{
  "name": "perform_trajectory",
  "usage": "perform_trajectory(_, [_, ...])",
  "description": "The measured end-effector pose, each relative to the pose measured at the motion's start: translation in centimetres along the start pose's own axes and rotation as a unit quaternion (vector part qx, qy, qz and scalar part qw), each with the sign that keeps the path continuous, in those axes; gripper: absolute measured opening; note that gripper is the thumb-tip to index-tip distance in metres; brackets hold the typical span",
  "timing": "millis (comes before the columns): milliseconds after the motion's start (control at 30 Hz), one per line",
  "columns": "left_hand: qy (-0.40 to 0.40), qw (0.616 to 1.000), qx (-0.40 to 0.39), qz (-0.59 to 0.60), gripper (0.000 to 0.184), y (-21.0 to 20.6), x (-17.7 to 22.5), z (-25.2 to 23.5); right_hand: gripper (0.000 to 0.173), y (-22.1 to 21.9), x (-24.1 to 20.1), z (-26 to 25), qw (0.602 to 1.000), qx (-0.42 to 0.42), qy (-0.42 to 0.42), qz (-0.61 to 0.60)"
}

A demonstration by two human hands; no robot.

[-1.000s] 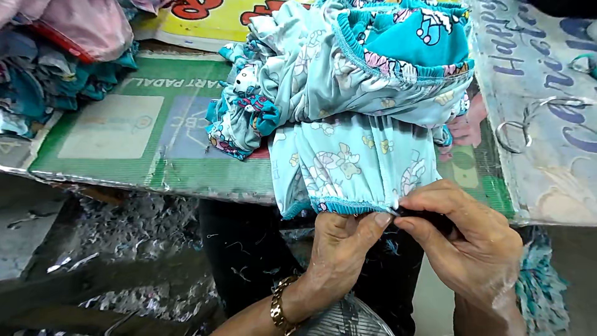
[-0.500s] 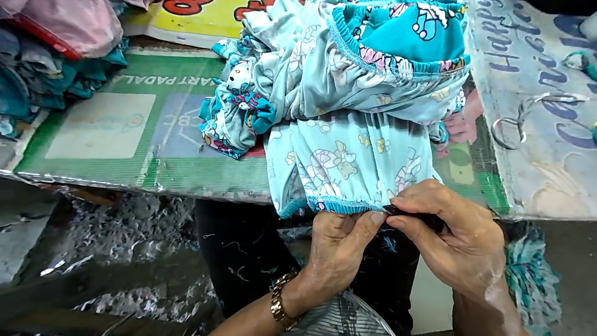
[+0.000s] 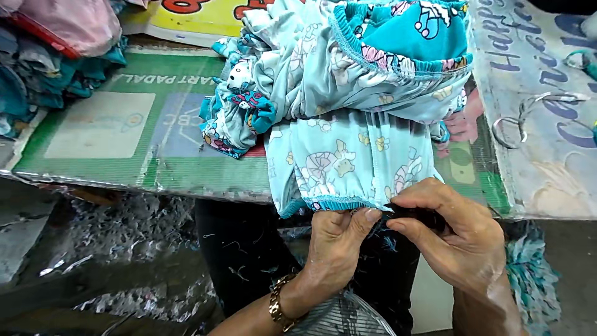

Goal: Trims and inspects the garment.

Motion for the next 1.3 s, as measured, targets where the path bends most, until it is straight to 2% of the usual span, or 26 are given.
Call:
perform_trajectory(333, [0.005,1.0,-0.003,0.004,0.011,0.2,-0.2,0.2,0.02,-0.1,0.8,0.2,0.998,-0.007,-0.015,-0.055])
perform_trajectory(633, [-0.008,1.0,-0.009,-0.025,0.011,0.2,0.0,0.2,0.017,-0.1,0.8,0.2,0.999,0.001,-0.013,-0.038])
perform_trajectory(733, [-0.032,0.998,-0.011,-0.057,0.011,0.1,0.3,0.3,0.025,-0.2,0.2,0.2,1.0,-0.007,-0.008,0.013])
perform_trajectory(867, [-0.059,0.992,-0.011,-0.107,0.01,0.0,0.8,0.5,0.023,-0.3,-0.7,0.0,0.998,0.002,0.017,0.065])
perform_trajectory(1100, [-0.053,0.992,-0.016,-0.112,0.01,0.3,0.8,0.5,0.018,-0.6,-0.2,-0.3,1.0,-0.001,0.016,0.019])
perform_trajectory(1233, [-0.039,0.995,-0.013,-0.089,0.01,0.7,0.4,0.5,0.019,-0.7,0.3,-0.4,0.999,-0.011,-0.023,-0.022])
perform_trajectory(1300, [-0.036,0.997,-0.016,-0.073,0.011,0.8,0.3,0.6,0.026,-0.4,0.4,-0.8,0.997,-0.028,-0.062,-0.047])
Point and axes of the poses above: each hand's wrist, its own z-axis away from the middle knuckle, its own y-axis out of the back of the hand, x = y × z, the point moved 7 cm from there along -z, towards the middle knuckle, and after that the axes turned 1 degree about -x, right-handed, at the moved point
